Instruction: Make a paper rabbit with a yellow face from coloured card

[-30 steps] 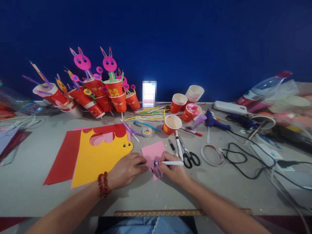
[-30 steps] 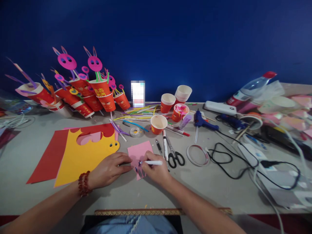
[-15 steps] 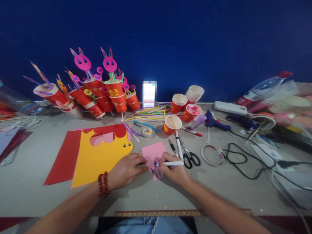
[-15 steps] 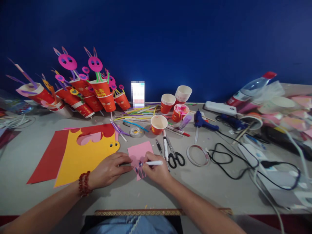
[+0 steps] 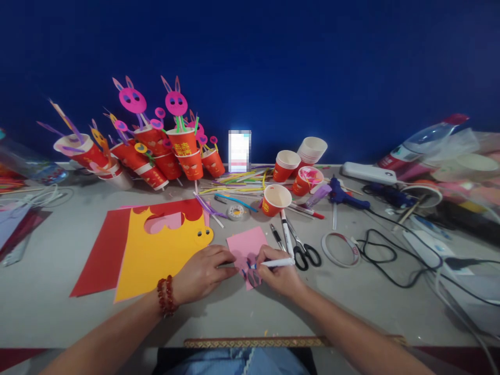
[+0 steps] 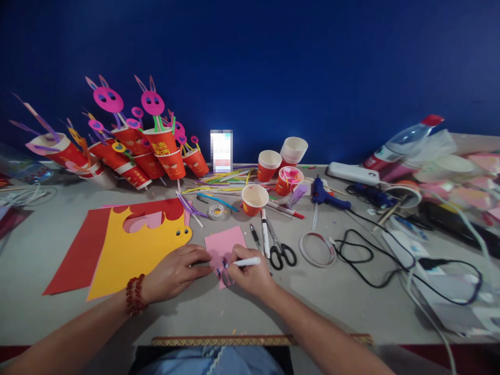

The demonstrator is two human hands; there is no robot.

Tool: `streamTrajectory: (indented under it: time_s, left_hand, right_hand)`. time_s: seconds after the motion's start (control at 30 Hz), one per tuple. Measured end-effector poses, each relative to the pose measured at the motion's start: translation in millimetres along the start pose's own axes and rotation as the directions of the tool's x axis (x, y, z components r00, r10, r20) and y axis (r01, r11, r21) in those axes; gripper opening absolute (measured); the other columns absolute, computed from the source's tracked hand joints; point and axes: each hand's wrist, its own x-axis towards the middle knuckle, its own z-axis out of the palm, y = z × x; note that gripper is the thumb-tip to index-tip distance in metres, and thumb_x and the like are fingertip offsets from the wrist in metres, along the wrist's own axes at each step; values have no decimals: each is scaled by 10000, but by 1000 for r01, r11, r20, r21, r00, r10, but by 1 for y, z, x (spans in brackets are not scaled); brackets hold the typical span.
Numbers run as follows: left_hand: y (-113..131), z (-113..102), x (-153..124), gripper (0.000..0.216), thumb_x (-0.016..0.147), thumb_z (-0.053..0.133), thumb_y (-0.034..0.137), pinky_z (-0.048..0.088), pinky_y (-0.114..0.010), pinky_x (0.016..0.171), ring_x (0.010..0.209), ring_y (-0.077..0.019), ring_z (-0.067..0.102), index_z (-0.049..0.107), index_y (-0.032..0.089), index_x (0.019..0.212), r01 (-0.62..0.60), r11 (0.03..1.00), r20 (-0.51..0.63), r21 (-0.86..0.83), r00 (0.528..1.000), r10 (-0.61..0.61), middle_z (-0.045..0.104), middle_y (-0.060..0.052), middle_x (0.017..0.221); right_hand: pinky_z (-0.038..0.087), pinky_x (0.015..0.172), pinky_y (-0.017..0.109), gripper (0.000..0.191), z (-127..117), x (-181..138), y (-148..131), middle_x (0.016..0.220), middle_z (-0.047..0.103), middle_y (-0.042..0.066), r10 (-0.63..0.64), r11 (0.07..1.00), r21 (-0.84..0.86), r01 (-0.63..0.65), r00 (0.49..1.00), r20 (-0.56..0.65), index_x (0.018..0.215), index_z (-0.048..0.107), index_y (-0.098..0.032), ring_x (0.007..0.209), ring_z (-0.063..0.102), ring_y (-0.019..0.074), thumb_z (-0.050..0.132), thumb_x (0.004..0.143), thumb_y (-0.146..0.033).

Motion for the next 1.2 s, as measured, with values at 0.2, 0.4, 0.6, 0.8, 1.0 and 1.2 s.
streamTrajectory:
  time_s: [0.2, 0.4, 0.6, 0.8, 1.0, 1.2]
  left_hand:
    - [0, 0, -1, 272, 928, 473, 125, 504, -399, 905, 1064, -231, 578, 659, 220, 1102, -5, 1000, 2, 0, 1000, 5, 665, -94, 1095]
    - [0, -1, 1, 264, 935, 464, 135, 507, -404, 892, 1060, -236, 581, 662, 213, 1091, -7, 1000, 0, 10, 1000, 7, 665, -97, 1086]
    - [1, 1, -1, 264, 933, 463, 126, 505, -397, 886, 1050, -233, 584, 667, 207, 1079, -3, 1000, -21, 3, 1000, 3, 670, -98, 1072]
    - [5, -1, 3, 279, 949, 421, 126, 504, -376, 881, 1028, -215, 604, 662, 199, 1069, 57, 996, -72, -67, 996, -62, 684, -92, 1040]
    - [16, -8, 1, 286, 977, 385, 180, 518, -314, 812, 923, -190, 658, 578, 212, 1186, 281, 945, -147, -168, 941, -305, 713, -66, 997]
    - [39, -12, 2, 292, 907, 456, 155, 457, -239, 597, 652, -172, 671, 475, 217, 1192, 448, 869, 15, -212, 890, -455, 702, 17, 759]
  right_hand:
    - [329, 515, 260, 164, 0, 0, -3, 564, 554, -30, 10, 1000, 16, -10, 1000, -4, 621, 521, -224, 514, 456, 132, 532, 692, -77]
    - [310, 516, 269, 156, -1, 0, -2, 576, 533, -31, 32, 998, 60, -31, 999, -14, 617, 507, -225, 515, 441, 137, 538, 686, -88]
    - [299, 509, 273, 154, -2, 0, -5, 574, 497, -29, 46, 991, 130, -40, 998, -47, 614, 498, -227, 515, 417, 137, 553, 732, -144]
    - [335, 520, 290, 194, -2, 1, -11, 591, 509, -15, 21, 984, 178, 5, 989, -144, 615, 523, -228, 530, 445, 153, 589, 797, -232]
    - [413, 506, 281, 99, -10, -8, -29, 655, 573, -6, 0, 983, 180, 46, 968, -251, 782, 578, -229, 541, 522, 157, 648, 820, -287]
    - [390, 454, 238, 142, 1, -20, -63, 642, 570, -14, 11, 945, 325, 32, 991, -131, 757, 574, -217, 490, 527, 130, 645, 835, -311]
